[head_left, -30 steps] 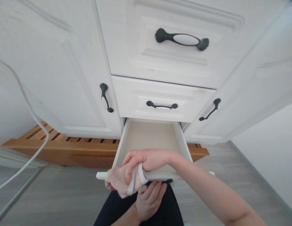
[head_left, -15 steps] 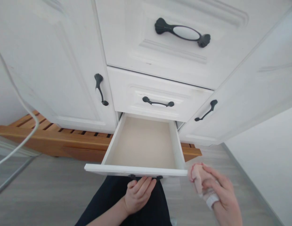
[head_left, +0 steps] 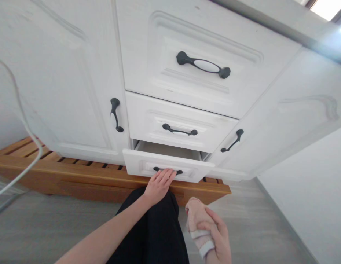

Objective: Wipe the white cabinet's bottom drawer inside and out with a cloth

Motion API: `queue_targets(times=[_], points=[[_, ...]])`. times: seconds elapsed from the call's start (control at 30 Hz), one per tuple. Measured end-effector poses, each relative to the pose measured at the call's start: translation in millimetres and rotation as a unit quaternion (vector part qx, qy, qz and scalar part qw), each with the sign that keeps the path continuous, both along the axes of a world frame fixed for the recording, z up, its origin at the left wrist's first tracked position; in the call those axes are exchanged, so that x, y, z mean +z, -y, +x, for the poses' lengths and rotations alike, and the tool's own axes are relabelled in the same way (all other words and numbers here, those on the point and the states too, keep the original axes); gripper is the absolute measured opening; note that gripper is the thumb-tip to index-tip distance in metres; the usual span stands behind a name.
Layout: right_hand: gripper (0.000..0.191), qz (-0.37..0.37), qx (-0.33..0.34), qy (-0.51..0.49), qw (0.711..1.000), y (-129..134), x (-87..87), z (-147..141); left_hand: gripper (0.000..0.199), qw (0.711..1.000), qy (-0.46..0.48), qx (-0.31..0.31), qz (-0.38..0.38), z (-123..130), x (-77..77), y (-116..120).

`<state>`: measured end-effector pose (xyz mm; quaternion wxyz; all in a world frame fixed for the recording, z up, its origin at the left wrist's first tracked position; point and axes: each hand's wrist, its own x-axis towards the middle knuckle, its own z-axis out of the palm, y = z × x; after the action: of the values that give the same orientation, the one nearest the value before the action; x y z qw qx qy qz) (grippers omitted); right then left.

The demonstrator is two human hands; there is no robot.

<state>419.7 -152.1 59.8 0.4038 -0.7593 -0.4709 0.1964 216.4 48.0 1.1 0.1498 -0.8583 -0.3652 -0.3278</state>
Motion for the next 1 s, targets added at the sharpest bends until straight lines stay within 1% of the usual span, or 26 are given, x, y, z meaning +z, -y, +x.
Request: queue_targets(times=[0.07, 0.13, 0.2, 0.23, 0.3, 0.37, 0.43, 0.5, 0.53, 0.57, 0.6, 0.63, 0.67, 0.7, 0.73, 0.77, 0.83, 0.87, 0.93, 1.0], points=[[0.028, 0.065, -0.047, -0.056, 0.995, -3.5, -2.6, 1.8, 0.062, 1.000, -0.017, 0.001, -0.022, 4.3, 4.2, -23.2], [0.028, 0.080, -0.072, -0.112, 0.988, -8.0, -6.1, 3.0, 0.069, 0.999, -0.026, -0.001, -0.035, 6.9, 5.6, -40.1], [0.027, 0.071, -0.057, -0.148, 0.985, -12.2, -6.1, 2.8, 0.072, 0.999, -0.031, -0.005, -0.045, 8.7, 5.3, -49.3], [0.026, 0.076, -0.044, -0.149, 0.985, -14.0, -3.6, 2.2, 0.073, 0.998, -0.033, -0.007, -0.050, 9.6, 5.4, -51.2], [0.022, 0.111, -0.028, -0.124, 0.986, -18.6, 6.8, 0.2, 0.073, 0.998, -0.034, -0.011, -0.060, 11.8, 7.5, -51.3], [0.016, 0.156, -0.015, -0.081, 0.984, -28.5, 23.0, -1.2, 0.074, 0.997, -0.033, -0.012, -0.071, 13.1, 12.4, -48.2], [0.014, 0.202, -0.007, -0.012, 0.979, -48.9, 40.8, 0.6, 0.074, 0.996, -0.028, -0.006, -0.080, 10.6, 16.1, -41.7], [0.018, 0.249, -0.029, 0.066, 0.966, -81.3, 55.1, 7.9, 0.073, 0.996, -0.011, 0.008, -0.092, 1.5, 11.9, -28.6], [0.023, 0.271, -0.048, 0.107, 0.955, -100.9, 59.3, 13.5, 0.072, 0.994, 0.004, 0.018, -0.103, -5.5, 5.0, -18.3], [0.030, 0.283, -0.056, 0.140, 0.947, -121.5, 61.1, 19.8, 0.071, 0.993, 0.018, 0.023, -0.117, -13.5, -5.4, -5.1], [0.035, 0.286, -0.053, 0.163, 0.943, -141.9, 60.3, 26.3, 0.071, 0.990, 0.028, 0.025, -0.135, -21.5, -19.1, 11.0], [0.037, 0.282, -0.035, 0.184, 0.941, -160.9, 57.2, 32.1, 0.071, 0.985, 0.042, 0.036, -0.163, -28.7, -35.3, 29.5], [0.038, 0.278, -0.016, 0.208, 0.938, -177.6, 52.2, 36.2, 0.070, 0.975, 0.066, 0.061, -0.205, -34.1, -52.8, 49.6], [0.036, 0.276, 0.002, 0.231, 0.933, -191.0, 46.1, 37.9, 0.066, 0.958, 0.102, 0.091, -0.251, -36.9, -70.4, 70.2], [0.033, 0.279, 0.013, 0.255, 0.926, -200.9, 40.0, 36.5, 0.059, 0.935, 0.152, 0.132, -0.293, -36.9, -86.9, 89.9], [0.031, 0.285, 0.022, 0.277, 0.917, -207.5, 34.7, 31.7, 0.053, 0.909, 0.199, 0.158, -0.330, -34.2, -101.4, 107.4], [0.032, 0.290, 0.063, 0.311, 0.903, -213.2, 28.7, 12.0, 0.051, 0.862, 0.275, 0.176, -0.386, -23.5, -122.4, 131.9], [0.036, 0.285, 0.098, 0.322, 0.897, -213.9, 28.3, -2.1, 0.051, 0.844, 0.307, 0.179, -0.402, -17.4, -129.1, 138.2], [0.051, 0.268, 0.168, 0.342, 0.885, -215.8, 31.3, -36.1, 0.051, 0.817, 0.351, 0.175, -0.423, -8.2, -137.0, 140.4], [0.061, 0.246, 0.203, 0.362, 0.876, -221.4, 37.2, -72.9, 0.050, 0.800, 0.374, 0.165, -0.440, -4.8, -140.9, 134.9]])
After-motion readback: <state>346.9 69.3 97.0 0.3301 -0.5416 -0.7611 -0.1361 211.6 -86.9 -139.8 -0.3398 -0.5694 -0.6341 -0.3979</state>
